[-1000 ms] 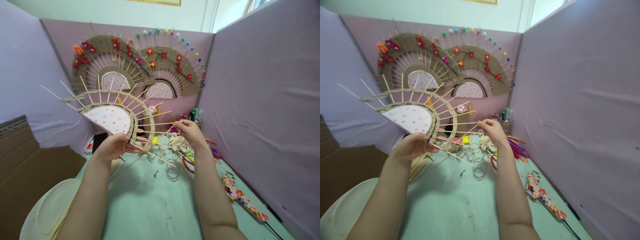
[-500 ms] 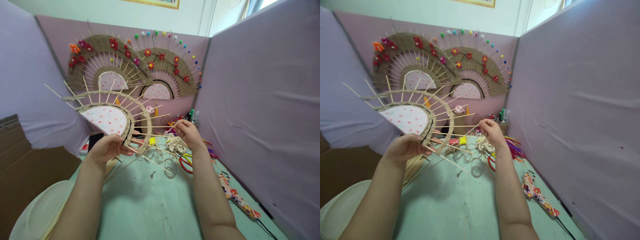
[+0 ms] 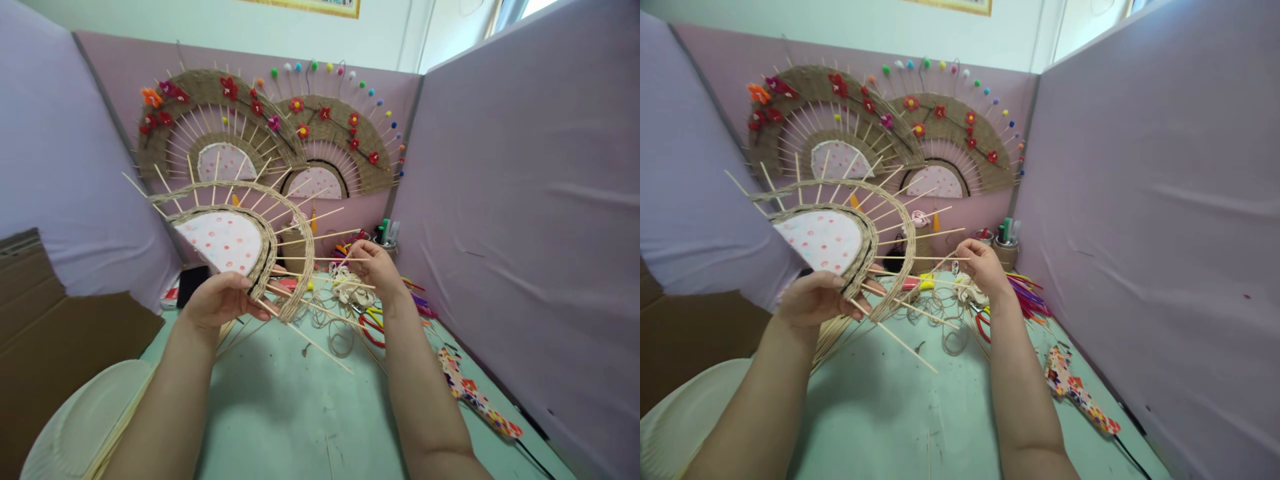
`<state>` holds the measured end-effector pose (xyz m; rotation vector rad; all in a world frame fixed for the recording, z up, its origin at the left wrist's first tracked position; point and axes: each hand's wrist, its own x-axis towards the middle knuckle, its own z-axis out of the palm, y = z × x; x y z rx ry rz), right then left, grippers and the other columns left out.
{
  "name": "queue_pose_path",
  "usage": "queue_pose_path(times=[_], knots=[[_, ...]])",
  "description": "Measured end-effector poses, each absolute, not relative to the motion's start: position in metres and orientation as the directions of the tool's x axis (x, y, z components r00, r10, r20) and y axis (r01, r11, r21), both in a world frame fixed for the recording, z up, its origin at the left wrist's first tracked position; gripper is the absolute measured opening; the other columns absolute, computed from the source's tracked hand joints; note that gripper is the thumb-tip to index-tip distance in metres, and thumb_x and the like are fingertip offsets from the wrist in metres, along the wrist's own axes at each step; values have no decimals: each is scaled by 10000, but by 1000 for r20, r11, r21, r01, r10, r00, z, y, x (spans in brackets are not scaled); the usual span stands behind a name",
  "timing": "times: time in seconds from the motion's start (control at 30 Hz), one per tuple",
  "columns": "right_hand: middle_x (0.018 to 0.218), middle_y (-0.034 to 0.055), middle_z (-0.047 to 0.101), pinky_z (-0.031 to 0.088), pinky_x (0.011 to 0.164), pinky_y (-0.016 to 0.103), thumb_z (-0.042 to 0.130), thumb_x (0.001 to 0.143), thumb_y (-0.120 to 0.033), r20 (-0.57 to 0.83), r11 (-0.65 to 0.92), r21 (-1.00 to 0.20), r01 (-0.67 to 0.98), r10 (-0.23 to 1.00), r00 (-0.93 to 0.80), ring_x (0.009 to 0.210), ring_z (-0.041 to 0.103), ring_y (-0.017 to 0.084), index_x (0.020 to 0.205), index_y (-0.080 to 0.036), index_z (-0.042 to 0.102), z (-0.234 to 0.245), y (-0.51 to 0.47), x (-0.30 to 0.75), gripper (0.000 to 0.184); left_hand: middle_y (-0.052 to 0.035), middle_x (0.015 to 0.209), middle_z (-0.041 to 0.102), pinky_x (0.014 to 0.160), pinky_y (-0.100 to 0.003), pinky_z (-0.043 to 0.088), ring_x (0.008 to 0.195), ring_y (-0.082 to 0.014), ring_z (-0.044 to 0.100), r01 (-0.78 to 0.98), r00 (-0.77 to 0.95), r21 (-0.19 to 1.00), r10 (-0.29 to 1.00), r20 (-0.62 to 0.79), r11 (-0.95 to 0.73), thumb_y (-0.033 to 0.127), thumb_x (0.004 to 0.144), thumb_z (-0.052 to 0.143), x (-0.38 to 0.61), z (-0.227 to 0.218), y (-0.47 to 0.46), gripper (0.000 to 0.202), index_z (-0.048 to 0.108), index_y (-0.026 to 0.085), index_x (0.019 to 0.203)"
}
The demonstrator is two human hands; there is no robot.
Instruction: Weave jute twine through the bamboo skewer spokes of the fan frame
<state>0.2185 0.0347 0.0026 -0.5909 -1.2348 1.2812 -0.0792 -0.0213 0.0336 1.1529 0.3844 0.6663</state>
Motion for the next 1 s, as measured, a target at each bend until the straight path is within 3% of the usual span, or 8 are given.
queue_pose_path(times=[0.33, 0.5, 0.7, 1.0], knots=[[534, -70, 407, 256, 430, 213, 718, 649, -482, 357, 350, -846, -402, 932, 59, 451, 310, 65, 706, -203, 527, -3, 41, 178, 344, -167, 982, 709, 727, -338, 540, 870, -262, 678, -281, 824, 900, 565, 48, 334, 193, 778, 451, -41, 21, -23, 368, 688, 57, 1024], [509, -79, 345, 197, 421, 213, 749, 620, -449, 349, 329, -840, -432, 937, 35, 443, 259, 59, 663, -201, 501, 2, 40, 189, 354, -157, 1030, 701, 752, -340, 540, 907, -253, 668, -259, 797, 921, 604, 34, 290, 163, 785, 432, -50, 25, -21, 369, 683, 58, 1035], [503, -83, 339, 254, 411, 206, 753, 627, -444, 349, 303, -851, -428, 936, -31, 432, 260, 57, 645, -204, 503, 4, 37, 192, 347, -149, 914, 717, 685, -313, 546, 812, -249, 687, -231, 806, 932, 591, 22, 279, 187, 782, 441, -58, 22, -16, 342, 694, 53, 970], [537, -72, 434, 283, 416, 198, 787, 594, -407, 299, 240, -866, -438, 952, -69, 436, 309, 42, 664, -184, 559, 3, 37, 195, 326, -152, 857, 722, 587, -306, 550, 703, -245, 691, -196, 766, 957, 643, 14, 213, 198, 759, 472, -68, 22, -16, 413, 651, 64, 1106]])
